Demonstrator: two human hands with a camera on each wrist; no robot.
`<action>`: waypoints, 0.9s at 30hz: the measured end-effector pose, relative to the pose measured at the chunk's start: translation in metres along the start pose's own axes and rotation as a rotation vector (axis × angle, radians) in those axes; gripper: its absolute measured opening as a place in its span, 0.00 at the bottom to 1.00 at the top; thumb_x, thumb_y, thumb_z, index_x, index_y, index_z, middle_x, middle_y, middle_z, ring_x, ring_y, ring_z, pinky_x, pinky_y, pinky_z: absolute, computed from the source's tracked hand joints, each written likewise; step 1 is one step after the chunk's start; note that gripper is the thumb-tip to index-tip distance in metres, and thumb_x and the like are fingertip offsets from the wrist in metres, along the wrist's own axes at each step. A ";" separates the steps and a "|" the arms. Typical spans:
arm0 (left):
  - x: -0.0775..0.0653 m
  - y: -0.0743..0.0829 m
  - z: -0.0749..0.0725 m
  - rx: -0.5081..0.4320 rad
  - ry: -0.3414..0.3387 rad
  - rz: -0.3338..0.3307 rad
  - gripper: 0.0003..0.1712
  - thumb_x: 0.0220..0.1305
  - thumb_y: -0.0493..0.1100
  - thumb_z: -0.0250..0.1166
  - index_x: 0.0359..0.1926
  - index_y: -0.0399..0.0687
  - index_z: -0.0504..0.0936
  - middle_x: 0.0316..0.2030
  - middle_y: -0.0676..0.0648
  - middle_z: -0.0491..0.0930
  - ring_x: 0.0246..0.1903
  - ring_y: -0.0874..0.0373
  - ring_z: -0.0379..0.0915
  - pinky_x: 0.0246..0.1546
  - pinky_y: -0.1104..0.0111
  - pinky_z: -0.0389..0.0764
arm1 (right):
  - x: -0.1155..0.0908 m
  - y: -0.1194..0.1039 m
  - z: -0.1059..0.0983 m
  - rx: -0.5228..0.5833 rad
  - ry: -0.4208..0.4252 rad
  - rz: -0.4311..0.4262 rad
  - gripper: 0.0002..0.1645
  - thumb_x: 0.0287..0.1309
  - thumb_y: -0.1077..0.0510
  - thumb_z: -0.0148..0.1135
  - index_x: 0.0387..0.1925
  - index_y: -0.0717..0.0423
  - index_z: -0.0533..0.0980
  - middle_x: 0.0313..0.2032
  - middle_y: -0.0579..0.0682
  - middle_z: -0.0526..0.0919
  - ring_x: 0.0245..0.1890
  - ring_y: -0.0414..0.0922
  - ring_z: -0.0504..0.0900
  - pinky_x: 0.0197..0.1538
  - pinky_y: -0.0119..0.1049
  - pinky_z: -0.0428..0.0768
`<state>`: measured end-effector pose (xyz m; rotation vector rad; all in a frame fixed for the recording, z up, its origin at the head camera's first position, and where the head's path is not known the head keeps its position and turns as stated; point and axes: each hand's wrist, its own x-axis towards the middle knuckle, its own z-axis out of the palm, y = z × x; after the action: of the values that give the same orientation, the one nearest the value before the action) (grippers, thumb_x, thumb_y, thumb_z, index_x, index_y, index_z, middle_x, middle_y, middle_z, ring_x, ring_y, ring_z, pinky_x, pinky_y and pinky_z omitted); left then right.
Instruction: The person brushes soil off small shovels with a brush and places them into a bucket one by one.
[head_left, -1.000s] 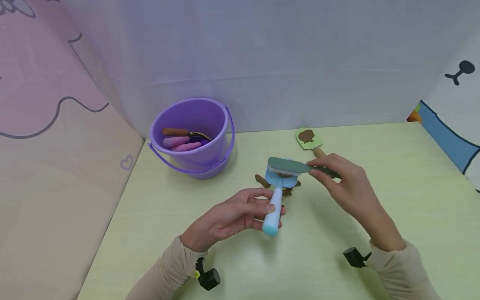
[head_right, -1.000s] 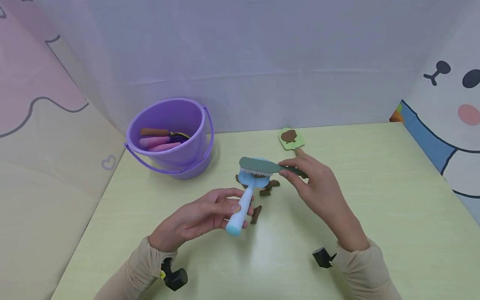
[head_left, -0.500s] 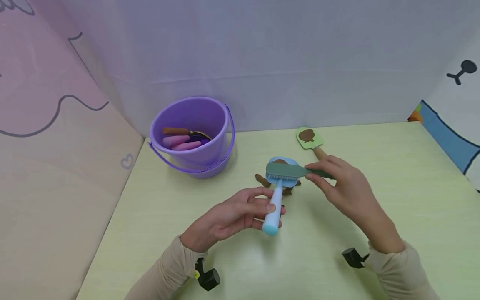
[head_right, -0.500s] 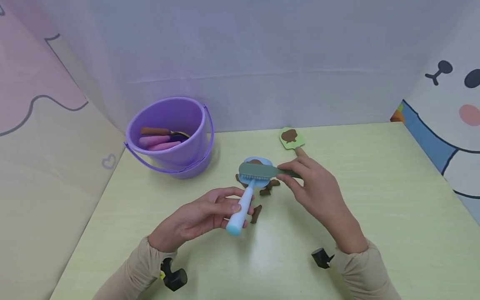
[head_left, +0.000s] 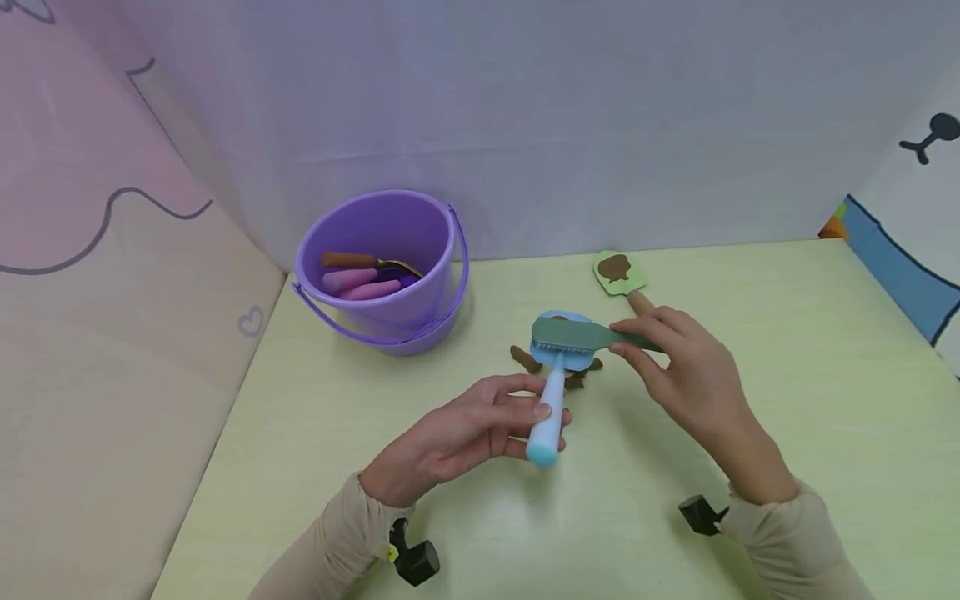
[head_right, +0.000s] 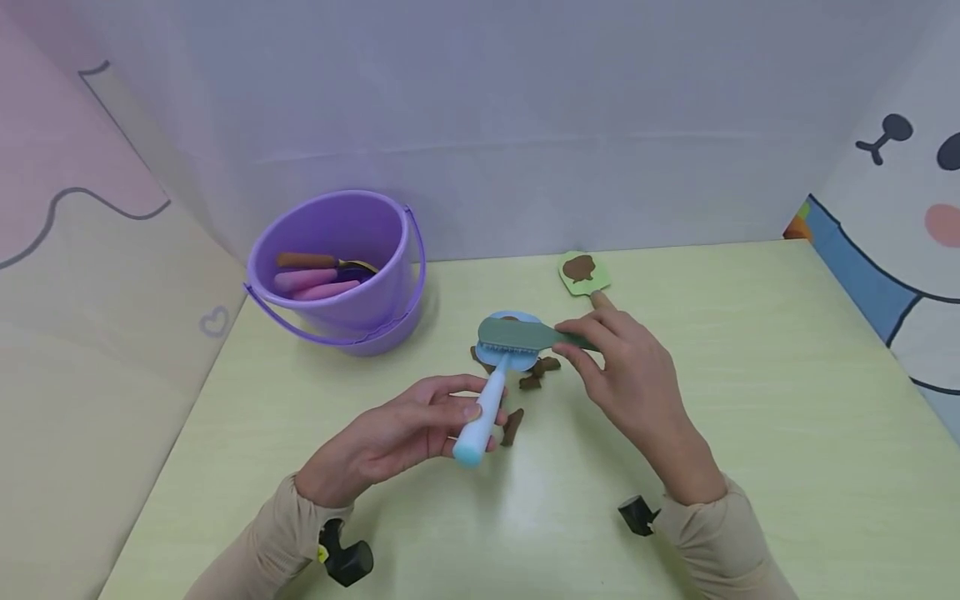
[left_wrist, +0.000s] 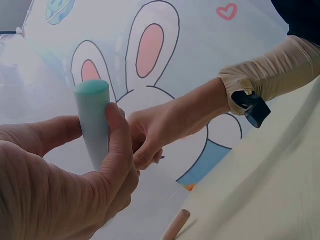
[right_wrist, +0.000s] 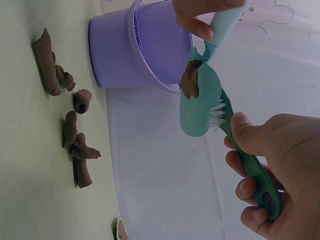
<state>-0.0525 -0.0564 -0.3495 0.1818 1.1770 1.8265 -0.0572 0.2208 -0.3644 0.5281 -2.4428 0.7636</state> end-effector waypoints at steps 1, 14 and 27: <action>0.000 0.000 0.000 -0.003 0.004 -0.002 0.30 0.74 0.36 0.59 0.73 0.36 0.64 0.52 0.42 0.82 0.45 0.53 0.87 0.52 0.63 0.88 | 0.000 0.000 0.000 -0.002 0.006 -0.005 0.21 0.47 0.63 0.82 0.46 0.55 0.87 0.40 0.48 0.86 0.41 0.44 0.82 0.42 0.22 0.74; -0.002 0.000 0.002 -0.034 0.012 -0.008 0.33 0.75 0.36 0.57 0.76 0.35 0.59 0.53 0.42 0.82 0.44 0.54 0.87 0.50 0.65 0.88 | -0.002 0.002 0.005 0.000 0.107 -0.063 0.29 0.69 0.35 0.56 0.46 0.54 0.87 0.38 0.50 0.86 0.37 0.48 0.81 0.40 0.32 0.73; -0.001 0.001 0.001 -0.065 -0.001 0.004 0.31 0.76 0.35 0.56 0.76 0.35 0.61 0.52 0.43 0.82 0.44 0.55 0.88 0.50 0.67 0.88 | -0.001 0.003 0.010 0.007 0.192 -0.073 0.31 0.71 0.34 0.54 0.46 0.54 0.87 0.37 0.53 0.85 0.35 0.50 0.80 0.39 0.37 0.72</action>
<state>-0.0515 -0.0565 -0.3477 0.1474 1.1159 1.8649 -0.0610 0.2172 -0.3730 0.5188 -2.2334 0.7565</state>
